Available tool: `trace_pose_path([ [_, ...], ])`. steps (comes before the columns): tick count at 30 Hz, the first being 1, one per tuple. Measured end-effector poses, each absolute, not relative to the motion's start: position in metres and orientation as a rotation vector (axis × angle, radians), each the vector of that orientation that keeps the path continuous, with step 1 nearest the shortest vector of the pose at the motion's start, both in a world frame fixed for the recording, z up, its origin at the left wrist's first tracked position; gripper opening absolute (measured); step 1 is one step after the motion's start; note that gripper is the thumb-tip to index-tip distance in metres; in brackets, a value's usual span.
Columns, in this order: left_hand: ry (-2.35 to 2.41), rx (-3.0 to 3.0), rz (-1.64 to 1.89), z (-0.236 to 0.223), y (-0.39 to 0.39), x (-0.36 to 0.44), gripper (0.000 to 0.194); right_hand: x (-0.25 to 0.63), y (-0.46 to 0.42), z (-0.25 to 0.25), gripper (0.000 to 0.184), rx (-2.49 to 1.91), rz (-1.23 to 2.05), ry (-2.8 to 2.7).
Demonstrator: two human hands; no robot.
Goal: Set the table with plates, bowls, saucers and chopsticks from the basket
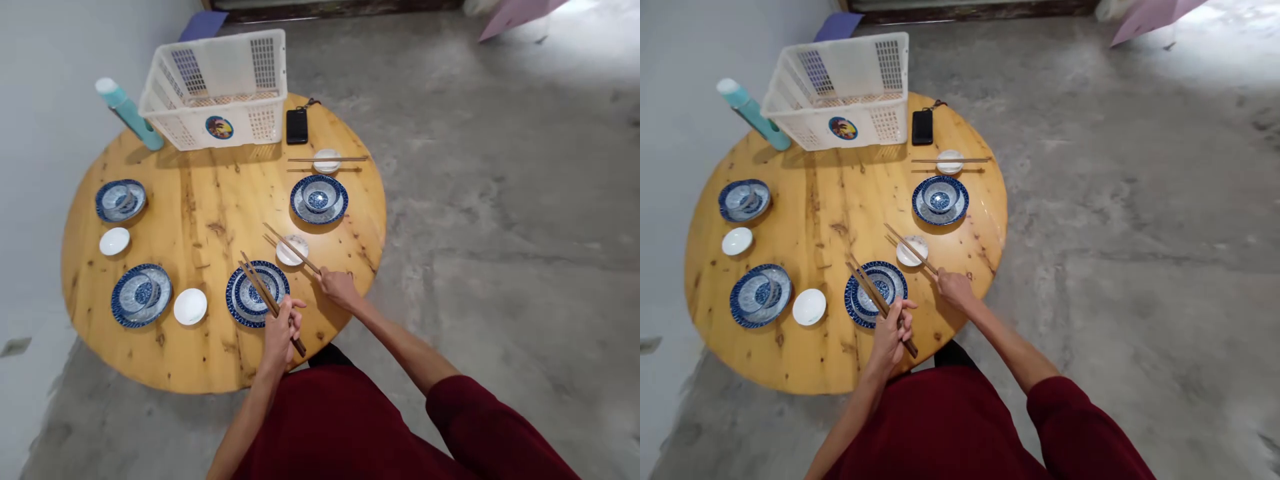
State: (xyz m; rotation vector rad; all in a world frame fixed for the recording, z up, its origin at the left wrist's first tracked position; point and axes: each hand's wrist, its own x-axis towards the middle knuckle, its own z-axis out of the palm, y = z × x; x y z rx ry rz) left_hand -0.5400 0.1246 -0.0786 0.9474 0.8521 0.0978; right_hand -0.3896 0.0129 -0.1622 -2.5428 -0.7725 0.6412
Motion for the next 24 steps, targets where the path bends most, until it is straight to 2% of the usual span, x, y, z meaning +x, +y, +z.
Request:
trace_pose_path([
  [7,0.812,0.974,0.316,-0.073,0.113,-0.504,0.065,-0.447,-0.020,-0.153,0.029,-2.184,0.507,-0.971],
  [15,0.717,1.092,0.238,-0.053,0.094,-0.508,0.056,-0.494,-0.029,-0.155,0.029,-2.157,0.353,-0.983],
  [24,0.616,1.159,0.119,-0.062,0.093,-0.526,0.062,-0.506,-0.041,-0.137,0.028,-2.069,0.469,-0.925],
])
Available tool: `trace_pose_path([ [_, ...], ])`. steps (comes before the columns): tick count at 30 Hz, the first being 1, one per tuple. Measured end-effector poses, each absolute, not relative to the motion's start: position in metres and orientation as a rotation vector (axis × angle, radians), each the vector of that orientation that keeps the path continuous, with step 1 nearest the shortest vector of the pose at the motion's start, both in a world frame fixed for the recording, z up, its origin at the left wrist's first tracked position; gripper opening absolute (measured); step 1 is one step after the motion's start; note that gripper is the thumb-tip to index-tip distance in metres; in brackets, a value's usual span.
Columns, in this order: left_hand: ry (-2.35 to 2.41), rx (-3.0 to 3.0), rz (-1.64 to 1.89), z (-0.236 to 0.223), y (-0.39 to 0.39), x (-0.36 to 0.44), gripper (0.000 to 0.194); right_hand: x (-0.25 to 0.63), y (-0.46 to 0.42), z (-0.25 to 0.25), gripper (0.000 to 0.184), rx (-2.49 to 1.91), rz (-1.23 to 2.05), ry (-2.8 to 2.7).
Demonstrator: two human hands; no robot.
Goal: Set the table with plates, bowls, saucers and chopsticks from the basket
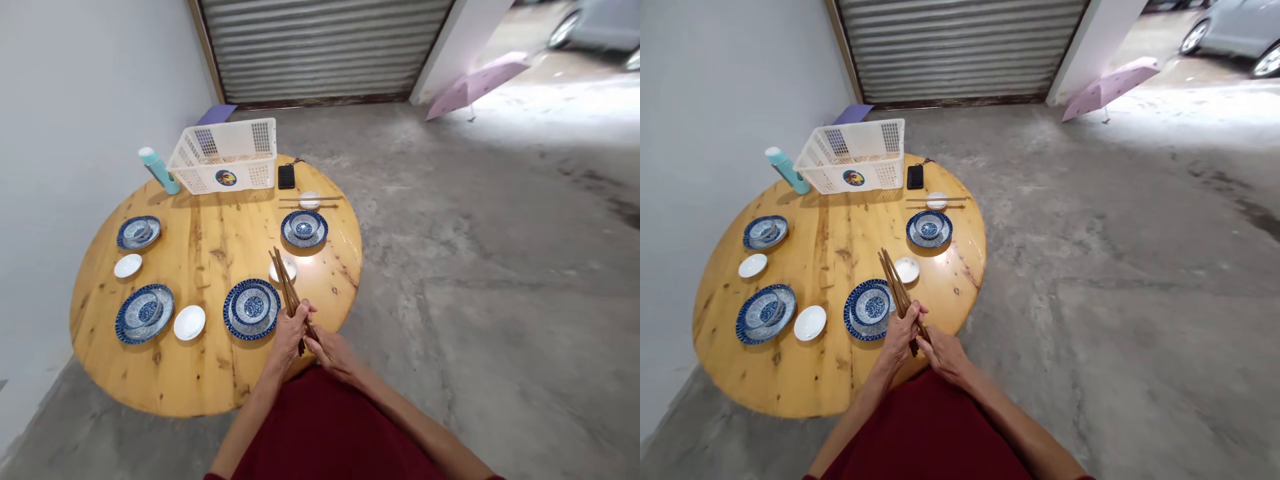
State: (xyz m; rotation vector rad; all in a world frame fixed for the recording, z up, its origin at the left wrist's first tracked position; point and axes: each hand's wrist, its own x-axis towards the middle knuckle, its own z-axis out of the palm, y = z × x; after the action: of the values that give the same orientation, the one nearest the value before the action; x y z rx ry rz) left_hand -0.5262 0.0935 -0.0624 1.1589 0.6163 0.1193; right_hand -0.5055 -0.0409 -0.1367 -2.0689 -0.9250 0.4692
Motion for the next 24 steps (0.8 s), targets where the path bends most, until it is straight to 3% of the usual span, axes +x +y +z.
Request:
trace_pose_path([
  [4,0.549,1.167,0.062,-0.065,0.090,-0.530,0.061,-0.510,-0.039,-0.112,0.031,-1.847,0.541,-0.795],
  [9,0.478,1.264,0.007,-0.066,0.094,-0.537,0.059,-0.519,-0.042,-0.100,0.048,-1.617,0.652,-0.692],
  [14,0.356,1.592,0.084,-0.078,0.112,-0.543,0.055,-0.504,-0.042,-0.088,0.063,-1.674,0.507,-0.565],
  [18,0.314,1.805,0.100,-0.098,0.113,-0.546,0.038,-0.489,-0.019,-0.058,0.067,-1.561,0.358,-0.507],
  [21,0.287,1.809,0.042,-0.111,0.106,-0.547,0.022,-0.492,0.003,-0.042,0.057,-1.484,0.307,-0.414],
  [24,0.327,1.700,0.041,-0.120,0.101,-0.546,0.013,-0.504,0.017,-0.039,0.031,-1.520,0.250,-0.336],
])
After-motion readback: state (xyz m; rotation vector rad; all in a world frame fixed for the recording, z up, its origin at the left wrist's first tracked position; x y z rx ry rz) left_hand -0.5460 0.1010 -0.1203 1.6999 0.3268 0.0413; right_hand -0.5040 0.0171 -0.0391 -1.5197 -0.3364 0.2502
